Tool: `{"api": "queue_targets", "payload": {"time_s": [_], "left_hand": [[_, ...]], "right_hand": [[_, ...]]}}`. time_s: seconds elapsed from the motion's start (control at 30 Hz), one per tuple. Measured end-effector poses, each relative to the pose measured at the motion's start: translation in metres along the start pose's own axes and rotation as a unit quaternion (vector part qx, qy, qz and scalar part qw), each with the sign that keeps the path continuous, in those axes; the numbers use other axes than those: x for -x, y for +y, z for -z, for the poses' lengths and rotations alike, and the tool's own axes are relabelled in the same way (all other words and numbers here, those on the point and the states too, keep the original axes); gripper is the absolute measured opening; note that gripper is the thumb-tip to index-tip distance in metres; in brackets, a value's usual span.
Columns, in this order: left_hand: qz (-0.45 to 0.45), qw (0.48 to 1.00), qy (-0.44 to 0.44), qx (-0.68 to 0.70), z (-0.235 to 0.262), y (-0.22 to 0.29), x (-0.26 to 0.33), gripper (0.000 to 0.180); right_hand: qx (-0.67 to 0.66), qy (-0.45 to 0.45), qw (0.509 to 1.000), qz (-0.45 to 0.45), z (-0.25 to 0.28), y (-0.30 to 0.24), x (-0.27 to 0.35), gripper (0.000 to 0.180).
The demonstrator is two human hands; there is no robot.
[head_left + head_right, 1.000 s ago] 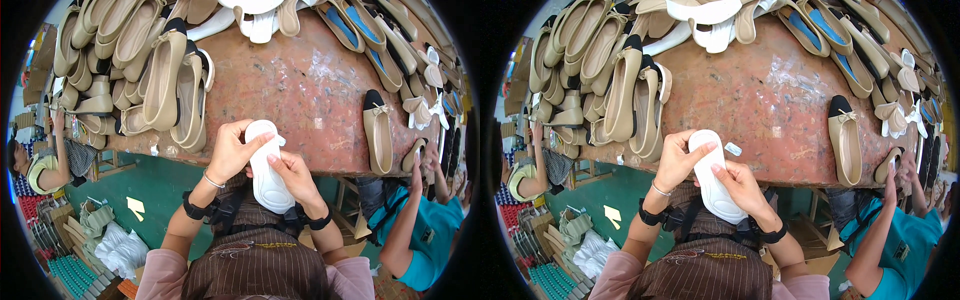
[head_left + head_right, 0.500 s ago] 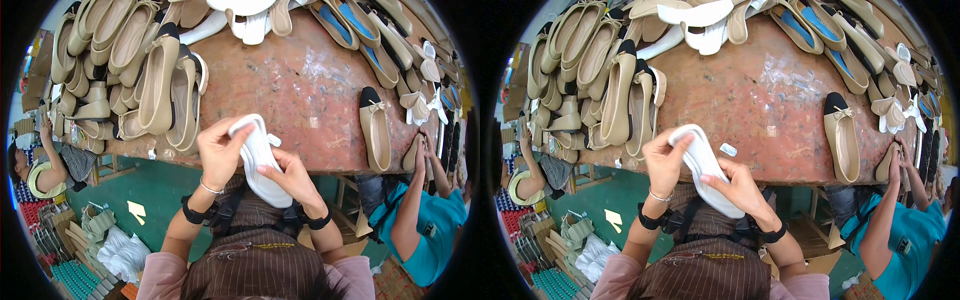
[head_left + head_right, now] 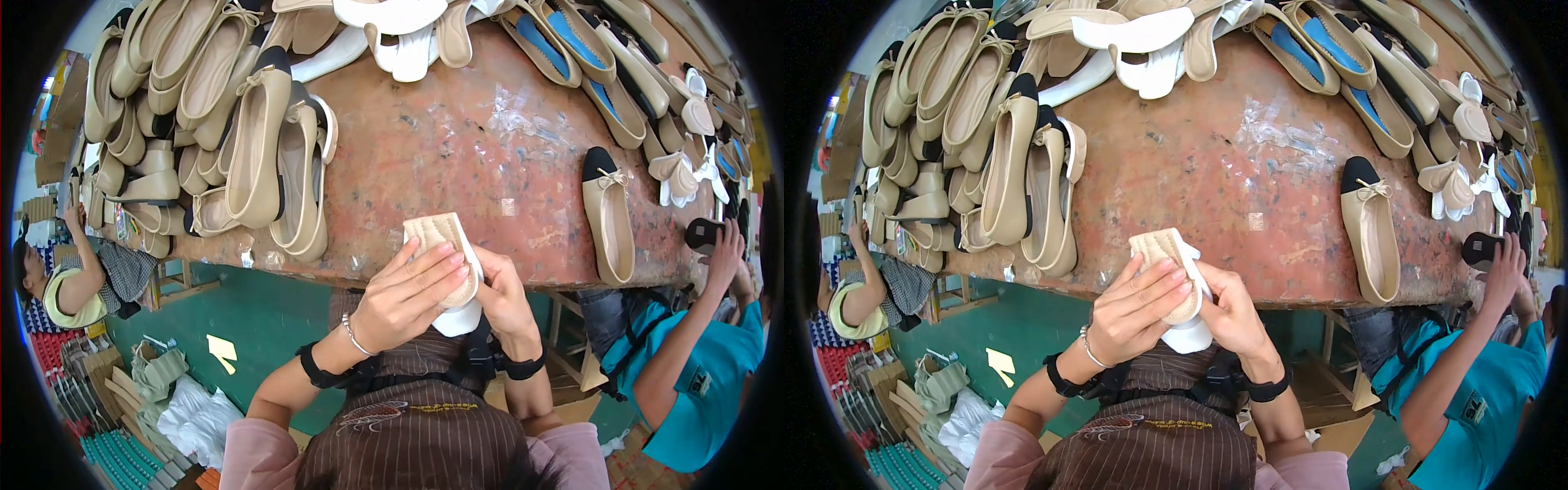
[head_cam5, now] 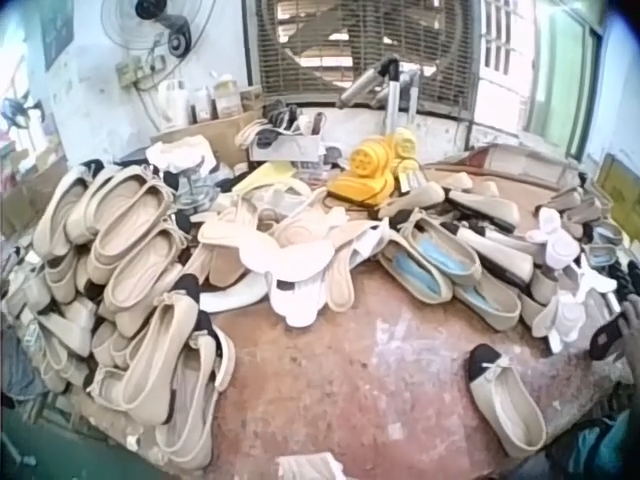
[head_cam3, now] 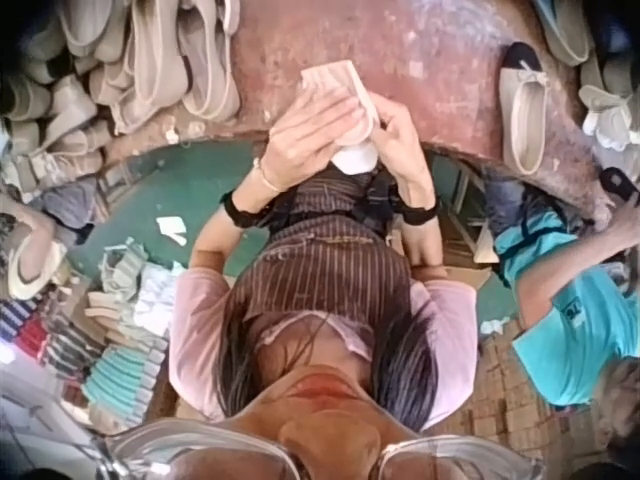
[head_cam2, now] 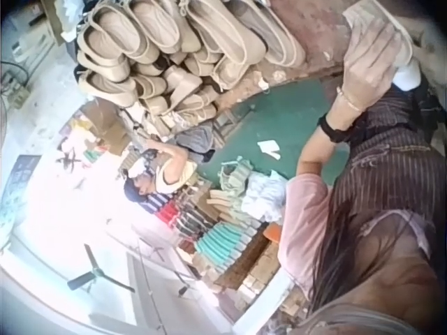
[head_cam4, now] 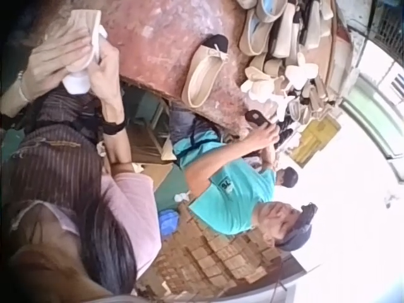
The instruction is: Inserting insoles into shoes and organizing them on a workbench.
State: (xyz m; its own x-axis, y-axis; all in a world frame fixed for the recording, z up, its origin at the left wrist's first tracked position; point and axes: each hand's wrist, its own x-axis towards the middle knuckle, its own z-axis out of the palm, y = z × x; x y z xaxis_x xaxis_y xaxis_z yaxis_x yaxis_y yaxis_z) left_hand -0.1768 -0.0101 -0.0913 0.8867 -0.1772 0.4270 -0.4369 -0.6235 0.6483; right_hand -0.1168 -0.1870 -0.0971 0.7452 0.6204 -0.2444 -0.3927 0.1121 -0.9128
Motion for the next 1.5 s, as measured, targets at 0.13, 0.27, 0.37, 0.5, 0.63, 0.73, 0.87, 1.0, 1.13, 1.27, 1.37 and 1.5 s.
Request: {"api": "queue_targets", "payload": {"time_s": [0.13, 0.27, 0.37, 0.5, 0.63, 0.73, 0.87, 1.0, 1.13, 1.27, 1.37, 1.5], "left_hand": [[0.062, 0.989, -0.049, 0.125, 0.001, -0.022, -0.002, 0.044], [0.208, 0.94, 0.029, 0.268, 0.024, -0.029, -0.007, 0.033], [0.334, 0.835, 0.209, 0.384, 0.031, -0.04, -0.015, 0.029], [0.221, 0.958, 0.084, 0.163, 0.027, -0.032, -0.012, 0.044], [0.033, 0.998, -0.042, 0.014, 0.004, -0.009, -0.003, 0.061], [0.054, 0.996, -0.071, -0.017, 0.006, -0.012, -0.002, 0.063], [0.046, 0.994, -0.085, -0.054, 0.008, -0.018, -0.012, 0.057], [0.03, 0.996, -0.056, -0.057, 0.009, -0.017, -0.019, 0.056], [0.009, 0.997, -0.042, -0.064, 0.006, -0.024, -0.016, 0.051], [0.02, 1.0, 0.013, -0.008, 0.013, -0.04, -0.014, 0.046], [0.026, 1.0, -0.017, 0.002, 0.021, -0.017, -0.028, 0.051], [0.014, 0.997, -0.066, -0.044, 0.006, -0.025, -0.022, 0.054]], "right_hand": [[0.003, 0.005, 1.0, -0.013, -0.003, -0.003, -0.007, 0.037], [-0.011, 0.01, 0.997, -0.074, -0.004, -0.004, -0.007, 0.036], [-0.01, 0.01, 0.996, -0.094, 0.002, -0.006, -0.008, 0.038], [-0.031, 0.007, 0.995, -0.098, -0.004, -0.005, -0.011, 0.042], [0.007, -0.004, 1.0, -0.016, 0.002, -0.002, -0.014, 0.05], [-0.069, -0.039, 0.996, -0.038, -0.004, -0.006, -0.013, 0.072], [-0.115, -0.04, 0.992, -0.045, -0.002, -0.009, -0.015, 0.079], [-0.12, -0.003, 0.989, -0.085, 0.004, -0.007, -0.013, 0.072], [-0.107, 0.011, 0.99, -0.093, 0.006, -0.006, -0.013, 0.067], [-0.054, -0.004, 0.994, -0.093, 0.008, -0.005, -0.013, 0.067], [-0.06, -0.014, 0.994, -0.087, 0.003, -0.001, -0.011, 0.067], [-0.044, -0.014, 0.997, -0.068, 0.006, -0.001, -0.01, 0.067]]}}
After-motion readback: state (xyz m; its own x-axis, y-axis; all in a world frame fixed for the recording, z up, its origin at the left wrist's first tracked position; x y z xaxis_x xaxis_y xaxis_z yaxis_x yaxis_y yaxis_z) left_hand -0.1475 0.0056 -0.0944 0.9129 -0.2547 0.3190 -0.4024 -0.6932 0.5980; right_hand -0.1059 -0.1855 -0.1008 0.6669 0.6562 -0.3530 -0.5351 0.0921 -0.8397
